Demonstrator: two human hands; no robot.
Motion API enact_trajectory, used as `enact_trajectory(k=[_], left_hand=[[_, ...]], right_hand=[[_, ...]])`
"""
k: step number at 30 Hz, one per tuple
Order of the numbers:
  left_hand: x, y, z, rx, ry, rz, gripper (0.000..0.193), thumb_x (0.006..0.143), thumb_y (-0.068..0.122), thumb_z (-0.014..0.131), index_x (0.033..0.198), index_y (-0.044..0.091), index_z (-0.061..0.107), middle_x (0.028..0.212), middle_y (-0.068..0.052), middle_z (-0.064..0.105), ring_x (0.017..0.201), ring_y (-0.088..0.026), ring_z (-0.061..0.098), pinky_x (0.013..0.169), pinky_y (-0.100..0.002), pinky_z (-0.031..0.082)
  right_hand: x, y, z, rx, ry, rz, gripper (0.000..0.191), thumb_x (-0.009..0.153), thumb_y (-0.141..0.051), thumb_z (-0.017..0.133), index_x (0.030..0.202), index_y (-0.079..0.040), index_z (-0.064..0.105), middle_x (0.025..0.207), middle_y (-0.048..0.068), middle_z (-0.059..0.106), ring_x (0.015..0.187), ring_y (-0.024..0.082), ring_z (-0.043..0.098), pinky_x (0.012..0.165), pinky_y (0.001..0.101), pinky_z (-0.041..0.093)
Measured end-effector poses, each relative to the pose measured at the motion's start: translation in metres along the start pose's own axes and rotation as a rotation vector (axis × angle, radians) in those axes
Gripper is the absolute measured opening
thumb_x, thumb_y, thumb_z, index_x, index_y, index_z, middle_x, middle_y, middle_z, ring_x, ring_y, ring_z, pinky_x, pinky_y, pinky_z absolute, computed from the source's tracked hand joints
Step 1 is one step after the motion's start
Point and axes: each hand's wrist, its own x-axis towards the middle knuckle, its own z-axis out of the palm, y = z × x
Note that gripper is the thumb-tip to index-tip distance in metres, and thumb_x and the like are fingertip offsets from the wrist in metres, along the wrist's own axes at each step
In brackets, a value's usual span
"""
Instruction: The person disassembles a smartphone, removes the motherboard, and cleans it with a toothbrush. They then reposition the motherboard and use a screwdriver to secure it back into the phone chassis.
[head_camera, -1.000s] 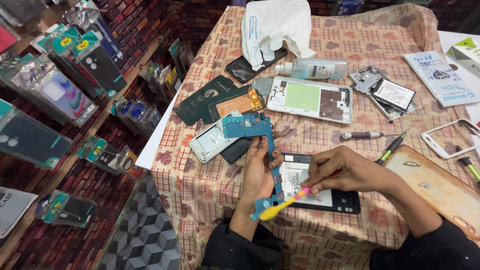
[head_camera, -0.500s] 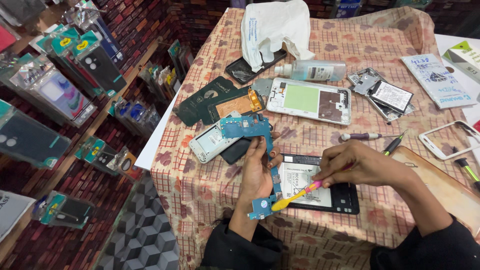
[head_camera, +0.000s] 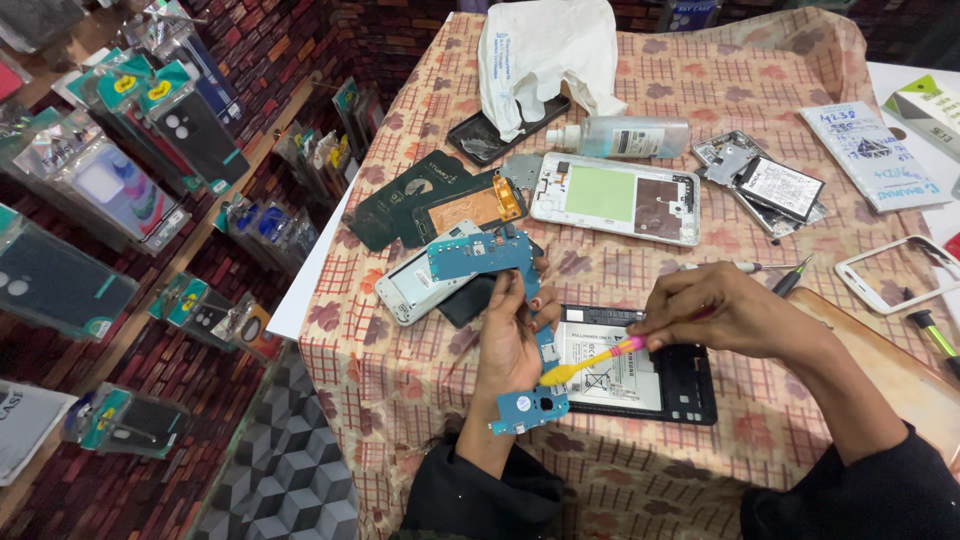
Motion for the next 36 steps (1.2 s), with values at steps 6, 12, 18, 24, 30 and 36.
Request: enact_trajectory(k=[6,12,18,24,30,36], left_hand=[[-0.003,0.001,0.003,-0.093,-0.024,0.005,0.020,0.109,0.013,0.050,0.127,0.009,0.057,0.121,-0.007,0.061,0.079,-0.009,0.045,0.060,-0.020,0.037],[-0.004,0.003,0.007,-0.108,-0.056,-0.009,0.021,0.109,0.014,0.049,0.128,0.007,0.058,0.121,-0.006,0.061,0.077,-0.008,0.044,0.060,-0.020,0.037],[-0.004,0.003,0.010,-0.094,-0.073,0.006,0.021,0.110,0.014,0.050,0.129,0.007,0.057,0.120,-0.007,0.060,0.078,-0.009,0.043,0.061,-0.020,0.037],[-0.009,0.003,0.013,-0.102,-0.101,-0.029,0.022,0.109,0.015,0.050,0.128,0.006,0.057,0.121,-0.008,0.060,0.077,-0.009,0.043,0.061,-0.020,0.037],[-0.010,0.004,0.014,-0.122,-0.170,-0.036,0.020,0.112,0.013,0.049,0.129,0.005,0.056,0.122,-0.008,0.061,0.078,-0.009,0.043,0.063,-0.020,0.036],[-0.013,0.001,0.020,-0.007,-0.025,-0.030,0.023,0.106,0.012,0.052,0.126,0.004,0.058,0.118,-0.011,0.064,0.101,-0.018,0.066,0.095,-0.034,0.059]], right_hand=[[0.000,0.010,0.000,-0.013,-0.066,0.173,0.025,0.068,-0.017,0.086,0.092,-0.013,0.090,0.081,0.002,0.078,0.073,0.017,0.071,0.060,0.0336,0.057],[-0.002,0.019,-0.007,0.107,0.012,0.092,0.014,0.075,-0.019,0.083,0.085,-0.011,0.088,0.088,0.002,0.078,0.079,0.014,0.077,0.068,0.0321,0.060],[0.001,0.023,-0.007,0.015,0.012,0.155,0.023,0.070,-0.017,0.083,0.092,-0.009,0.087,0.087,0.004,0.078,0.075,0.015,0.074,0.066,0.0314,0.062],[-0.001,0.026,-0.005,0.108,-0.100,-0.031,0.012,0.079,-0.016,0.083,0.086,-0.009,0.088,0.091,0.004,0.080,0.087,0.016,0.073,0.075,0.0315,0.061],[0.000,0.026,-0.007,0.083,0.066,0.016,0.014,0.079,-0.020,0.081,0.089,-0.011,0.087,0.088,0.003,0.078,0.082,0.015,0.072,0.068,0.0290,0.062],[0.002,0.020,-0.001,0.066,-0.086,0.181,0.029,0.067,-0.015,0.086,0.096,-0.013,0.088,0.082,0.003,0.082,0.072,0.014,0.070,0.052,0.0326,0.053]])
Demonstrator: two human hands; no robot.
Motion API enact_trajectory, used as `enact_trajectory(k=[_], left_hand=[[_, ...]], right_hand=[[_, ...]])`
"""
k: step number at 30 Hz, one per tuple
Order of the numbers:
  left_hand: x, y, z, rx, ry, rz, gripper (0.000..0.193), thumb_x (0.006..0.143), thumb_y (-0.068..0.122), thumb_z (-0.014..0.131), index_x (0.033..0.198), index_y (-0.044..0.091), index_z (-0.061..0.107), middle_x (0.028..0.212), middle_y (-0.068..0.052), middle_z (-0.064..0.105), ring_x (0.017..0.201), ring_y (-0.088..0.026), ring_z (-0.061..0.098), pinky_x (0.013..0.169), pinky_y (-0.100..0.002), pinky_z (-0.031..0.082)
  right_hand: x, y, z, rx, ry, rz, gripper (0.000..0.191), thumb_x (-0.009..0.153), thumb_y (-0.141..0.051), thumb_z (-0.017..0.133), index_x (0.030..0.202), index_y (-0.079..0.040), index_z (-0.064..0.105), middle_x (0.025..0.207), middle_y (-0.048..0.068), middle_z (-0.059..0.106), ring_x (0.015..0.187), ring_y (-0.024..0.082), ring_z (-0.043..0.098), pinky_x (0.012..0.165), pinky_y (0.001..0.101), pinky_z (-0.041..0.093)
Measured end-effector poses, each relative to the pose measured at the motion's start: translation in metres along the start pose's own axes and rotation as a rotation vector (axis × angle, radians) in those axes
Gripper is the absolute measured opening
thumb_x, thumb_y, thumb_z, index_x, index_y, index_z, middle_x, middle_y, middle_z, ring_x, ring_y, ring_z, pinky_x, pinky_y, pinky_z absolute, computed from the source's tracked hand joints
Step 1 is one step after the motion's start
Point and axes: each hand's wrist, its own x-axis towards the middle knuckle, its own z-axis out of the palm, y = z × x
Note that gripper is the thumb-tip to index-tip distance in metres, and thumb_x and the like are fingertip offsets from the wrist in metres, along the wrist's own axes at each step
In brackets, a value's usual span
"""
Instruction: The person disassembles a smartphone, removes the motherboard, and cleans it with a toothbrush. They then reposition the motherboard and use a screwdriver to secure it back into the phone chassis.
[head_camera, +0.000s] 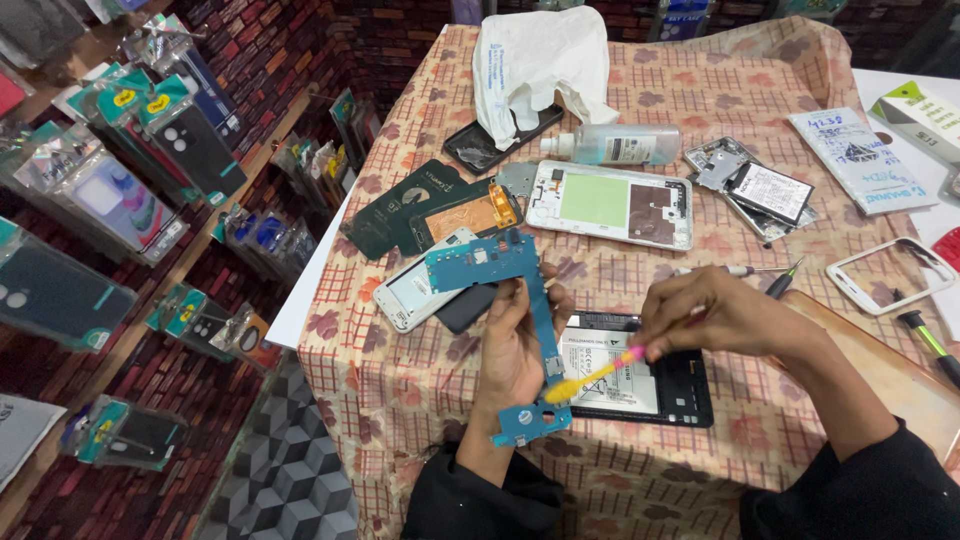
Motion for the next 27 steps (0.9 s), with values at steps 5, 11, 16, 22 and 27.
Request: enact_trajectory(k=[5,11,16,22,27], left_hand=[[-0.001,0.002,0.003,0.104,-0.082,-0.028,0.027,0.108,0.012,0.053,0.131,0.000,0.058,0.122,-0.016,0.067,0.120,-0.028,0.065,0.109,-0.041,0.055],[-0.007,0.005,0.017,0.116,-0.220,-0.091,0.038,0.115,0.026,0.042,0.139,-0.001,0.053,0.132,-0.021,0.062,0.133,-0.034,0.058,0.118,-0.050,0.048],[-0.008,0.013,0.030,0.011,-0.253,-0.138,0.049,0.112,0.030,0.036,0.147,-0.003,0.045,0.148,-0.027,0.052,0.145,-0.037,0.046,0.127,-0.051,0.034],[-0.009,0.016,0.035,0.057,-0.311,-0.091,0.053,0.110,0.023,0.034,0.153,-0.008,0.036,0.156,-0.029,0.044,0.149,-0.036,0.043,0.130,-0.046,0.033],[-0.005,0.014,0.034,0.133,-0.164,-0.078,0.052,0.113,0.028,0.030,0.149,-0.007,0.039,0.156,-0.029,0.044,0.143,-0.035,0.049,0.122,-0.044,0.040]], right_hand=[[0.000,0.000,0.000,0.008,0.148,-0.122,0.019,0.072,-0.012,0.085,0.091,-0.010,0.087,0.084,0.003,0.081,0.074,0.013,0.073,0.059,0.0283,0.058],[-0.003,-0.004,-0.002,0.021,0.462,-0.203,0.014,0.079,-0.008,0.080,0.093,-0.007,0.082,0.089,0.004,0.077,0.080,0.011,0.073,0.070,0.0251,0.062],[-0.003,-0.010,0.004,-0.033,0.613,-0.190,0.017,0.081,-0.004,0.080,0.099,-0.004,0.081,0.092,0.005,0.076,0.081,0.011,0.071,0.071,0.0235,0.058],[-0.003,-0.005,-0.001,-0.039,0.620,-0.209,0.015,0.083,-0.004,0.080,0.098,-0.003,0.080,0.094,0.004,0.076,0.083,0.011,0.072,0.073,0.0249,0.060],[-0.006,-0.002,-0.009,-0.039,0.398,-0.188,0.015,0.073,-0.005,0.084,0.089,-0.007,0.084,0.086,0.003,0.078,0.078,0.012,0.075,0.066,0.0262,0.064]])
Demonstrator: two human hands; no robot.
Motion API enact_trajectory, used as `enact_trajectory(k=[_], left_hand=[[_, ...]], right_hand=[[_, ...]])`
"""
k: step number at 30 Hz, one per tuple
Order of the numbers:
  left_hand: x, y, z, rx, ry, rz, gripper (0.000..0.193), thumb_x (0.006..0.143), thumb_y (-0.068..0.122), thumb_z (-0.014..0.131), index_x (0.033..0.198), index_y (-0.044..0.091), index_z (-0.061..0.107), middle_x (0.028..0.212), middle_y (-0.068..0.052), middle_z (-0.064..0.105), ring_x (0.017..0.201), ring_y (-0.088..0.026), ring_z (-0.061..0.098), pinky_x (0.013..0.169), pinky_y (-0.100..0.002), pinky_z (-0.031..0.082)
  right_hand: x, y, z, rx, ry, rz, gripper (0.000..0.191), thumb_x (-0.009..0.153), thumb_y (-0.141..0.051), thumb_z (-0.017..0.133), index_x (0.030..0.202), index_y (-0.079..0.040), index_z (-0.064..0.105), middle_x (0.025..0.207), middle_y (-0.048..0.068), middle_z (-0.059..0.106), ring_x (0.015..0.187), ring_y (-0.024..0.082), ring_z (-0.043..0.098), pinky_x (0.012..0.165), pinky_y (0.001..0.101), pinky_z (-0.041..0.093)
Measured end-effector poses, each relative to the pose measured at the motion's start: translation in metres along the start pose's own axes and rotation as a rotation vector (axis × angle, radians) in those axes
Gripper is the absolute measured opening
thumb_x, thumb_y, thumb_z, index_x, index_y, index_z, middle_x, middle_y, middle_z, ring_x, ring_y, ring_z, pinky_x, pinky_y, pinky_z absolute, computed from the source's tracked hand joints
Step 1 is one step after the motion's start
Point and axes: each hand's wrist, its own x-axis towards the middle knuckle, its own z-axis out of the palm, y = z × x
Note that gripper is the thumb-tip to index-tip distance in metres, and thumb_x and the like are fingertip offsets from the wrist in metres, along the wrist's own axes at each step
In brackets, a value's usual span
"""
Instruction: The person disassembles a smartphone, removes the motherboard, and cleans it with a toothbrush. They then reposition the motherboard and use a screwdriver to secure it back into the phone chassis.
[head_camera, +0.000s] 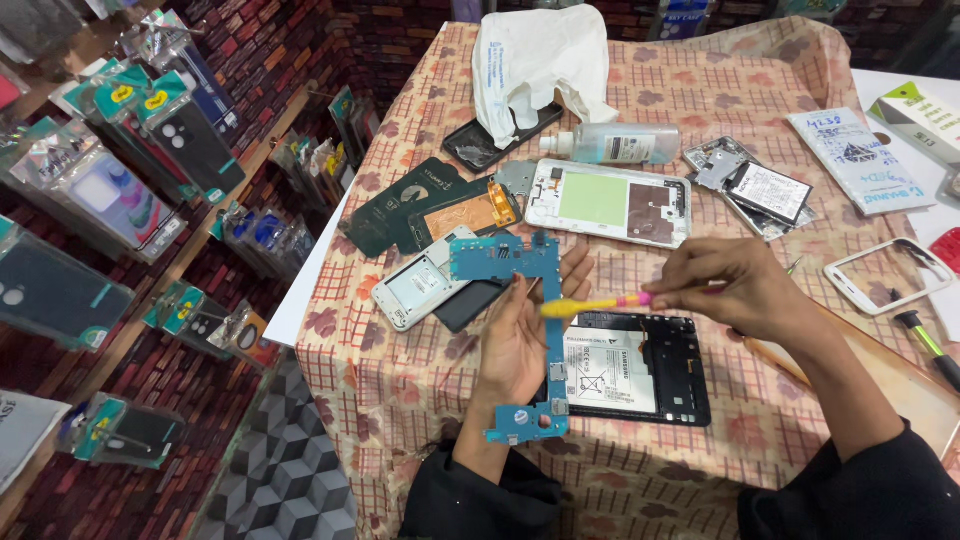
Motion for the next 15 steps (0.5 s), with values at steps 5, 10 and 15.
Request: enact_trajectory(k=[5,10,15], left_hand=[[0.000,-0.004,-0.006,0.038,-0.020,0.001,0.046,0.116,0.024,0.032,0.145,-0.010,0.042,0.155,-0.030,0.048,0.136,-0.034,0.052,0.121,-0.044,0.043],[0.001,-0.003,-0.005,0.051,0.003,-0.037,0.047,0.115,0.023,0.032,0.144,-0.012,0.043,0.150,-0.029,0.048,0.142,-0.033,0.051,0.121,-0.042,0.044],[0.001,0.000,-0.002,0.112,-0.004,-0.083,0.051,0.112,0.026,0.033,0.145,-0.010,0.045,0.153,-0.023,0.051,0.144,-0.030,0.049,0.120,-0.038,0.044]], right_hand=[[0.000,-0.006,0.000,-0.057,0.095,0.070,0.017,0.075,-0.008,0.082,0.092,-0.010,0.084,0.085,0.003,0.078,0.074,0.012,0.071,0.063,0.0278,0.060],[-0.001,-0.011,-0.002,-0.042,0.175,0.057,0.015,0.078,-0.009,0.082,0.094,-0.008,0.082,0.087,0.004,0.076,0.078,0.011,0.071,0.068,0.0266,0.061],[-0.003,-0.012,-0.015,-0.054,-0.018,0.166,0.014,0.072,-0.008,0.084,0.086,-0.007,0.085,0.080,0.005,0.078,0.073,0.013,0.073,0.061,0.0279,0.059]])
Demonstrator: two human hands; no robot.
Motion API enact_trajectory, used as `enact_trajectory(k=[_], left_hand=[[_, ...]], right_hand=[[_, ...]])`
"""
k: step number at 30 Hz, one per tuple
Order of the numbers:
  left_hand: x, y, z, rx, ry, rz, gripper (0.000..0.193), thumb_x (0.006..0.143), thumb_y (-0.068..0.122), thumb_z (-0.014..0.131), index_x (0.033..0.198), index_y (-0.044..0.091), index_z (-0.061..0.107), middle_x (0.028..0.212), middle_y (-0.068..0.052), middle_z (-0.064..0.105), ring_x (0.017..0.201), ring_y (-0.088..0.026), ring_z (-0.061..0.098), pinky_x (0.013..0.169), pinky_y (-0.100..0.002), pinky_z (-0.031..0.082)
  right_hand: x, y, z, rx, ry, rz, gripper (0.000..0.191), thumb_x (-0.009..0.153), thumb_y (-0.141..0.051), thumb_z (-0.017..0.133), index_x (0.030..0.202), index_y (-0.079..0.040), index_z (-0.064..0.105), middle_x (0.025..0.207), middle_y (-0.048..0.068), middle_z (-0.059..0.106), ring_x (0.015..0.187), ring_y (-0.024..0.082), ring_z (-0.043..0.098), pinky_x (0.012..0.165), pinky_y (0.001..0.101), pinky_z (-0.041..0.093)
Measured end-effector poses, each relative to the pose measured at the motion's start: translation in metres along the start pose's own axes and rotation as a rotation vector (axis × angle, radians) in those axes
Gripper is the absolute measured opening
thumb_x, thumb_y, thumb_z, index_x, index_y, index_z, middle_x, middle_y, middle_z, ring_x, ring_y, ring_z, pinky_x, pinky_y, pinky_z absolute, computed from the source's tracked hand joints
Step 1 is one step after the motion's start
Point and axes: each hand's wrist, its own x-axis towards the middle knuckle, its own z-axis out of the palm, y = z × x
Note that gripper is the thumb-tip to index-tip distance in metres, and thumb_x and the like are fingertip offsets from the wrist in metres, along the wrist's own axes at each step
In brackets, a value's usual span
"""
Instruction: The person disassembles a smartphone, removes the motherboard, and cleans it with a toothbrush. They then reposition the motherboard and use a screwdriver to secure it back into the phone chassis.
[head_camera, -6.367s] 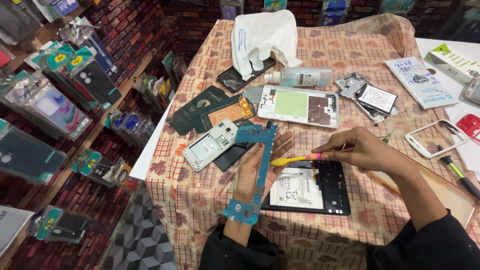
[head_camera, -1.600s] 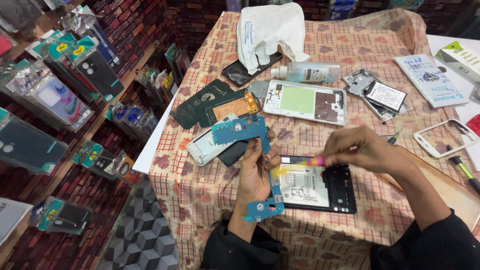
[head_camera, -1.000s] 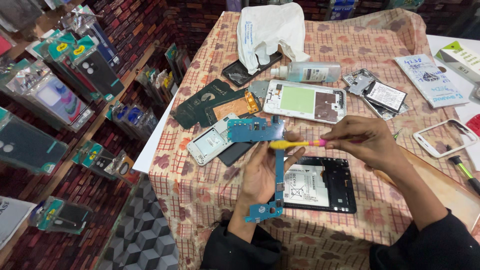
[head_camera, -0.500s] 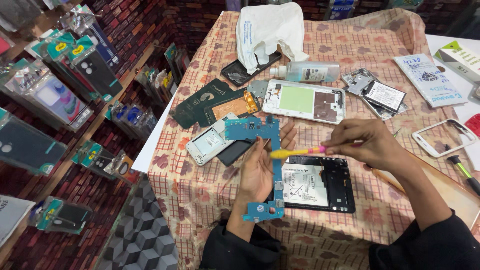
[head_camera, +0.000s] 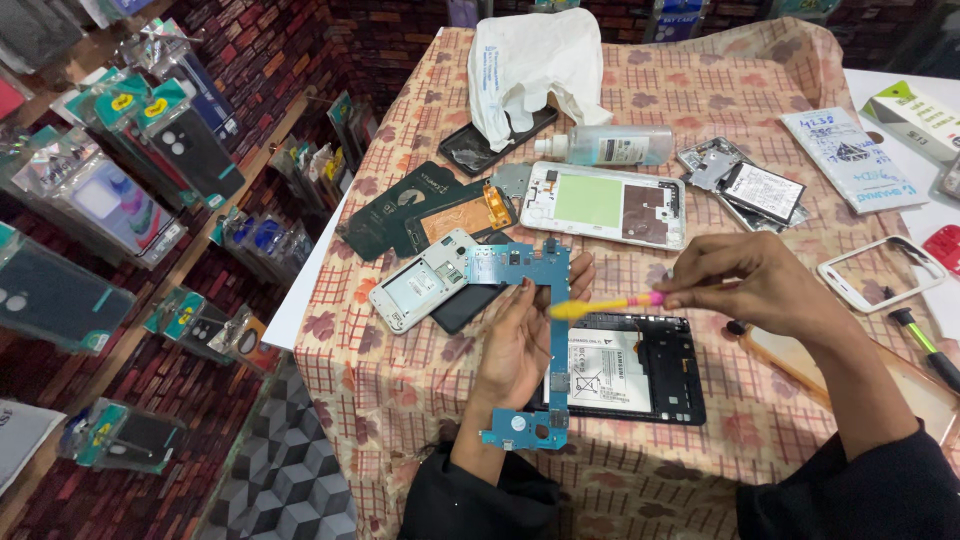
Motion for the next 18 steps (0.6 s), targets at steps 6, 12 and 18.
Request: enact_trajectory(k=[6,12,18], left_hand=[[-0.003,-0.001,0.001,0.032,0.006,0.039,0.047,0.118,0.026,0.035,0.144,-0.013,0.043,0.148,-0.030,0.050,0.144,-0.033,0.051,0.123,-0.041,0.044],[-0.003,-0.001,0.002,0.148,0.029,-0.004,0.051,0.110,0.031,0.036,0.144,-0.004,0.049,0.152,-0.019,0.053,0.138,-0.024,0.056,0.119,-0.036,0.045],[-0.002,-0.007,-0.004,0.171,0.021,0.043,0.052,0.114,0.031,0.039,0.144,-0.010,0.049,0.146,-0.029,0.056,0.136,-0.029,0.057,0.122,-0.039,0.044]], right_hand=[[-0.001,0.005,-0.001,0.016,0.171,-0.071,0.016,0.080,-0.011,0.080,0.096,-0.007,0.083,0.086,0.005,0.076,0.077,0.012,0.070,0.065,0.0283,0.057],[-0.002,0.009,-0.007,0.001,-0.194,0.352,0.016,0.078,-0.011,0.087,0.094,-0.006,0.088,0.088,0.008,0.077,0.061,0.023,0.067,0.052,0.0389,0.054],[0.001,0.015,-0.005,0.016,0.130,0.009,0.014,0.081,-0.011,0.079,0.093,-0.006,0.082,0.087,0.006,0.079,0.077,0.013,0.073,0.067,0.0296,0.060]])
